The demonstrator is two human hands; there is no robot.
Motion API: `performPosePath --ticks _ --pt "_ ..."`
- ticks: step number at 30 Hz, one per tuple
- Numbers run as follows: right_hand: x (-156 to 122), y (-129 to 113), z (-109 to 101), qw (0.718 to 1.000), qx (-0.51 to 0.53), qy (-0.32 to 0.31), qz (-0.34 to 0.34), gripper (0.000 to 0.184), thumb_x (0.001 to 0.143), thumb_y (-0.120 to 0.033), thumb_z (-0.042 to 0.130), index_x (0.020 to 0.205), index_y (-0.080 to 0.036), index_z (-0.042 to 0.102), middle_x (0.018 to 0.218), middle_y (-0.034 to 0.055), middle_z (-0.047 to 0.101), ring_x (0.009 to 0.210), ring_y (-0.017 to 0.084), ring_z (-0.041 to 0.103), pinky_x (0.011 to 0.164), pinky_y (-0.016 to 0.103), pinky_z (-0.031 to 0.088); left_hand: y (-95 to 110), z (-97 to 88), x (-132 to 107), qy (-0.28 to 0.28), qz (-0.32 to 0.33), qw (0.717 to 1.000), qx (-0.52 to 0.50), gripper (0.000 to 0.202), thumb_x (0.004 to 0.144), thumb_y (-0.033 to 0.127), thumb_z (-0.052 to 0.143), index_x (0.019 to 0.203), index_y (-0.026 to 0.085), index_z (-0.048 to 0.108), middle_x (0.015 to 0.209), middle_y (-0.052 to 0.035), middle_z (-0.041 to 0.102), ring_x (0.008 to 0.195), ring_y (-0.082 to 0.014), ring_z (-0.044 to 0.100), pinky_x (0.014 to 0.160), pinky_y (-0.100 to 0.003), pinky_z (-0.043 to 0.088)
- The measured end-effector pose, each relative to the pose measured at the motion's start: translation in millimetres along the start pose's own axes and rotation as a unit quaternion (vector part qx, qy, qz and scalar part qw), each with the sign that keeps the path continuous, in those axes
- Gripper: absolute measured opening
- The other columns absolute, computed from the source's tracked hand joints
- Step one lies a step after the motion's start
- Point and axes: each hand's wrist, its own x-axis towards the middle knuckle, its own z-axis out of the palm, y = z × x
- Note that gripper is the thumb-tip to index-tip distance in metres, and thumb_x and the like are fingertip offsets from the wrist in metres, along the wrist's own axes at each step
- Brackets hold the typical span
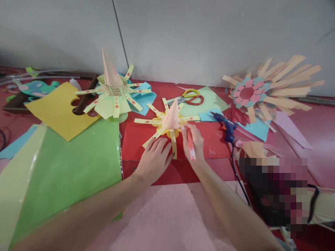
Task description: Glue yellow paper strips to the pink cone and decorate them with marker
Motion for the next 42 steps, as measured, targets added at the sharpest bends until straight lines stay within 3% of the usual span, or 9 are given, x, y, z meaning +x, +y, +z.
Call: performPosePath --ticks 7,11,15,19,23,27,31,38,42 --pt "-1 1 3 0.993 -0.072 -0.039 -0.088 0.022 0.091 -0.035 0.043 0.091 -0.022 0.061 0.09 0.0062 0.07 0.085 0.02 0.062 0.078 0.033 0.047 2 -1.2 0 -0.02 -0.082 0.996 0.031 0.033 0.092 0.029 0.043 0.118 0.012 0.054 0.134 -0.0168 0.048 0.127 -0.0309 0.042 0.106 -0.051 0.032" --pt "-2 0 3 0.992 -0.061 -0.051 -0.094 0.021 0.092 -0.033 0.042 0.092 -0.023 0.06 0.092 0.0055 0.07 0.087 0.019 0.063 0.08 0.032 0.048 0 -4.3 2 -0.034 -0.103 0.993 0.045 0.037 0.093 0.03 0.041 0.121 0.009 0.053 0.126 -0.0164 0.054 0.121 -0.0297 0.048 0.106 -0.05 0.032" --pt "-1 -1 2 0.992 -0.051 -0.063 -0.098 0.019 0.092 -0.031 0.041 0.092 -0.022 0.058 0.092 0.0056 0.069 0.086 0.019 0.063 0.08 0.032 0.048 -2 -5.6 2 -0.052 -0.096 0.991 0.075 0.038 0.094 0.029 0.039 0.121 0.008 0.054 0.123 -0.0163 0.057 0.115 -0.0299 0.053 0.107 -0.052 0.029" --pt "0 1 2 0.991 -0.049 -0.075 -0.101 0.016 0.091 -0.029 0.042 0.095 -0.022 0.055 0.096 0.0061 0.069 0.088 0.019 0.062 0.081 0.034 0.048 -3 -2.6 0 -0.063 -0.103 0.988 0.095 0.042 0.094 0.033 0.04 0.128 0.01 0.049 0.134 -0.0192 0.047 0.123 -0.0326 0.047 0.106 -0.055 0.028" --pt "0 7 5 0.987 -0.036 -0.107 -0.115 0.015 0.09 -0.03 0.045 0.099 -0.022 0.053 0.106 0.0074 0.068 0.104 0.021 0.061 0.095 0.04 0.042 -5 -0.3 0 -0.065 -0.122 0.985 0.105 0.046 0.093 0.037 0.041 0.132 0.013 0.046 0.139 -0.0211 0.041 0.126 -0.0343 0.043 0.105 -0.056 0.028" --pt "4 12 7 0.98 -0.038 -0.145 -0.131 0.015 0.091 -0.03 0.043 0.1 -0.023 0.053 0.117 0.0068 0.065 0.119 0.021 0.054 0.106 0.045 0.033 -4 -0.7 1 -0.054 -0.09 0.991 0.087 0.045 0.093 0.035 0.041 0.132 0.013 0.045 0.142 -0.0185 0.038 0.13 -0.0329 0.038 0.107 -0.056 0.026" --pt "7 15 5 0.973 -0.041 -0.181 -0.135 0.017 0.092 -0.031 0.041 0.103 -0.025 0.052 0.123 0.0046 0.062 0.125 0.019 0.049 0.109 0.046 0.031 -1 0.4 1 -0.063 -0.053 0.995 0.051 0.042 0.093 0.031 0.041 0.13 0.011 0.046 0.137 -0.0158 0.046 0.127 -0.0299 0.042 0.107 -0.053 0.029" --pt "8 17 6 0.978 -0.037 -0.153 -0.136 0.02 0.091 -0.033 0.041 0.102 -0.023 0.054 0.121 0.0073 0.063 0.123 0.022 0.051 0.107 0.046 0.034 0 5.9 0 -0.003 0.022 0.999 0.027 0.029 0.091 0.021 0.043 0.112 0.007 0.058 0.118 -0.0132 0.062 0.11 -0.0247 0.057 0.1 -0.041 0.043" --pt "6 6 1 0.994 0.039 -0.055 -0.086 0.022 0.091 -0.035 0.042 0.098 -0.022 0.058 0.105 0.0073 0.069 0.103 0.019 0.062 0.092 0.037 0.047 1 5.1 -2 0.044 0.038 0.998 0.029 0.024 0.091 0.017 0.043 0.103 0.008 0.061 0.103 -0.0109 0.067 0.094 -0.021 0.064 0.087 -0.034 0.051"
